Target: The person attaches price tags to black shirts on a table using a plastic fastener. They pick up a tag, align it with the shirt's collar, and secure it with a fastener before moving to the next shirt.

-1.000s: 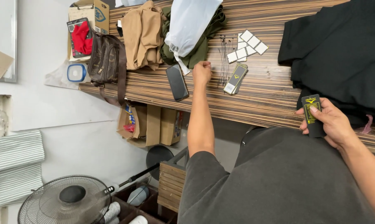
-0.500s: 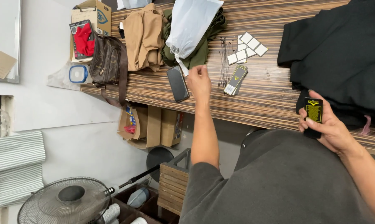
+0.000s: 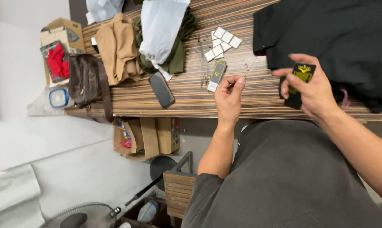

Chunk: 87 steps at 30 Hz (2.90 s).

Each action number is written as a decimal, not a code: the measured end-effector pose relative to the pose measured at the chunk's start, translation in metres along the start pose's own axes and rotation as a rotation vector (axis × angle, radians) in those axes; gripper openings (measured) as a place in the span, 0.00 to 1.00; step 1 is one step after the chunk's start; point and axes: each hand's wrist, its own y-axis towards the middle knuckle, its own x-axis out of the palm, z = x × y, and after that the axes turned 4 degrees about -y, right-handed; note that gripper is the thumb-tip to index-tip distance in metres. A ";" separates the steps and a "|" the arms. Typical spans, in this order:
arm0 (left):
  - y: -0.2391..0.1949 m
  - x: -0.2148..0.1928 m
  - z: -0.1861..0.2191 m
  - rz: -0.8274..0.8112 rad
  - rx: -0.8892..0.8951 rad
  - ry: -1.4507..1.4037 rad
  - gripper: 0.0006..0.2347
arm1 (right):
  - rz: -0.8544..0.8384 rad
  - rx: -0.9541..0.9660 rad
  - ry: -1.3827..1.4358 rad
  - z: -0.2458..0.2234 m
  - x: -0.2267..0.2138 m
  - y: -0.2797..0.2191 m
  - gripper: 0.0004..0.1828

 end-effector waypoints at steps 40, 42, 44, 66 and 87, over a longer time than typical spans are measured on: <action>-0.016 0.061 -0.034 -0.252 -0.223 -0.239 0.08 | -0.122 0.170 0.188 0.052 -0.075 -0.052 0.31; -0.020 0.069 -0.034 -0.262 -0.242 -0.215 0.07 | -0.147 0.149 0.237 0.053 -0.079 -0.048 0.33; -0.028 0.074 -0.033 -0.266 -0.267 -0.192 0.06 | -0.172 0.137 0.286 0.053 -0.081 -0.047 0.37; -0.045 0.095 -0.008 -0.167 -0.043 -0.012 0.07 | -0.375 0.189 0.376 0.015 -0.062 -0.030 0.33; -0.031 0.105 0.014 -0.176 0.637 -0.126 0.07 | -0.258 0.013 0.421 0.031 -0.033 -0.029 0.35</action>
